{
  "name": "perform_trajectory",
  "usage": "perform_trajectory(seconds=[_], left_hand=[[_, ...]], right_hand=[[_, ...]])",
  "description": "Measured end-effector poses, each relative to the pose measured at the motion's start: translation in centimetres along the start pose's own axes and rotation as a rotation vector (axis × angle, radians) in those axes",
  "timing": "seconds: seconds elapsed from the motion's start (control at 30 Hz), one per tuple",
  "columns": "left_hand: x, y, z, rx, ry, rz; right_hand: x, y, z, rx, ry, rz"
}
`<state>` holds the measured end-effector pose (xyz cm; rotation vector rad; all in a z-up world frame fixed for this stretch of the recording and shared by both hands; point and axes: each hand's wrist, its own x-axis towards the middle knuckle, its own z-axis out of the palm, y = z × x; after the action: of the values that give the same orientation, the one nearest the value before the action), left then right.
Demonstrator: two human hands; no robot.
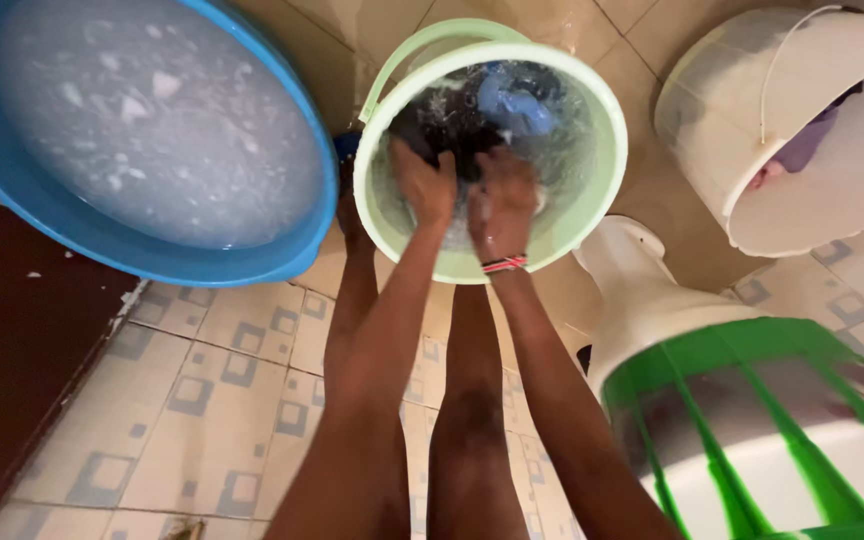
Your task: The person washes various pieces of clothing by hand in a bathroom setting. They repeatedly submerge, scrub, and wring out items like a pink cloth, a brown cloth, and a grey cloth in a light green bucket filled with water, then transfer them to other buckets.
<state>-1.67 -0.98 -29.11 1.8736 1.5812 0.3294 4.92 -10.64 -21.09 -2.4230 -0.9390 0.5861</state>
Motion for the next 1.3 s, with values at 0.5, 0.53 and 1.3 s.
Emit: perform_trajectory(seconds=[0.5, 0.53, 1.3], left_hand=[[-5.3, 9.5, -19.3, -0.201, -0.467, -0.034], [-6.3, 9.4, -21.1, -0.241, -0.416, -0.078], [-4.4, 12.9, -25.4, -0.684, -0.627, 0.326]], right_hand=[[0.7, -6.5, -2.8, 1.559, -0.515, 1.263], [0.2, -7.3, -3.6, 1.505, -0.535, 1.294], [-5.8, -8.9, -11.0, 2.252, -0.276, 1.036]])
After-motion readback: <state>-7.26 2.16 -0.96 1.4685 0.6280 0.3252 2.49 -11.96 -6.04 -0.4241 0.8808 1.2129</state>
